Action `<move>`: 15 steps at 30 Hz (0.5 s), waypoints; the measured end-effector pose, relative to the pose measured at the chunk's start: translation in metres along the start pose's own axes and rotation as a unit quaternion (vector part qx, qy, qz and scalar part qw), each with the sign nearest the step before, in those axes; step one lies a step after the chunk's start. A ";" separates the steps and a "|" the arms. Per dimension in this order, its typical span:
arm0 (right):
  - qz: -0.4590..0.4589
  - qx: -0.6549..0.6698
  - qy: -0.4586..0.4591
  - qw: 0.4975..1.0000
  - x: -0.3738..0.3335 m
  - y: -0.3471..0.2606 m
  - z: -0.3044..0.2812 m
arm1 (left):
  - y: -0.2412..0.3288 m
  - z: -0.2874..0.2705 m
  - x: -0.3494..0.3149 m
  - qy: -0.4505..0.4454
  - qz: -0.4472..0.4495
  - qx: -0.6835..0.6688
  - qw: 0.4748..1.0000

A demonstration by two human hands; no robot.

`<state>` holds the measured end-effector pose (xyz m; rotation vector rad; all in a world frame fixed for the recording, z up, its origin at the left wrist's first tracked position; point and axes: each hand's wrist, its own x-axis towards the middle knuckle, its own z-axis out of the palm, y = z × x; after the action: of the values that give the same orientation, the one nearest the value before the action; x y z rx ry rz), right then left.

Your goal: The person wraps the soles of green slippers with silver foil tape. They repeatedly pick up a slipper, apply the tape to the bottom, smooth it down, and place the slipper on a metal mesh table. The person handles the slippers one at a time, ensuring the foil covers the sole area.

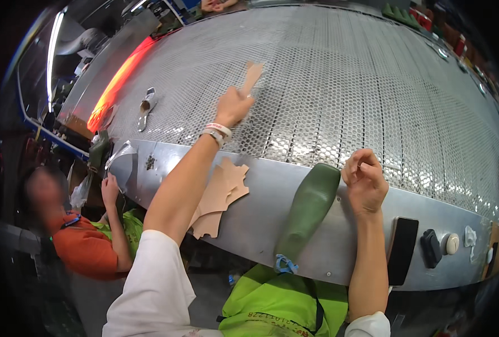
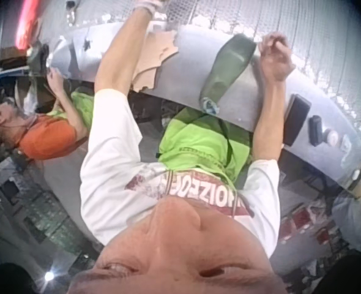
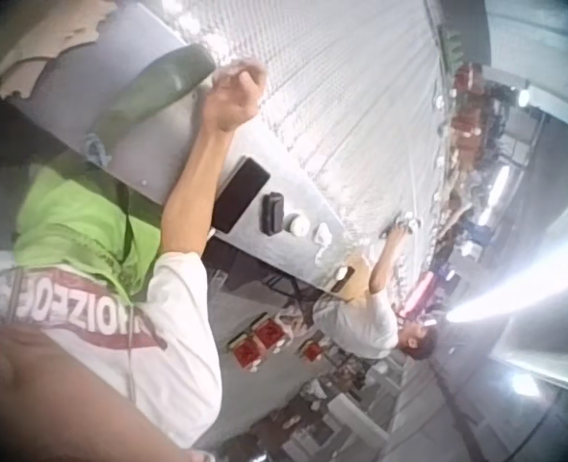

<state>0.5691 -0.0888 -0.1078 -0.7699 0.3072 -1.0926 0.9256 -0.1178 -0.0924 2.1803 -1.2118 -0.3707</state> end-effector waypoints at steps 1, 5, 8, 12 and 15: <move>0.001 -0.042 -0.019 0.999 -0.001 -0.007 -0.012 | 0.025 -0.005 -0.014 -0.041 0.015 -0.100 0.994; 0.014 -0.116 -0.001 0.993 -0.011 -0.011 0.035 | 0.104 -0.052 -0.081 -0.285 0.049 -0.513 0.808; -0.009 0.041 -0.051 0.998 -0.040 -0.029 0.093 | 0.136 -0.080 -0.136 -0.365 0.094 -0.483 0.791; -0.106 0.132 -0.039 0.985 -0.098 -0.055 0.077 | 0.123 -0.088 -0.199 -0.212 0.175 -0.355 0.893; -0.055 -0.015 0.110 0.992 -0.150 -0.070 0.059 | 0.099 -0.072 -0.250 -0.094 0.217 -0.177 0.955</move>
<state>0.4881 0.0513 -0.0384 -0.6995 0.4738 -1.2826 0.7603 0.0801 0.0140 1.5523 -1.5498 -0.5659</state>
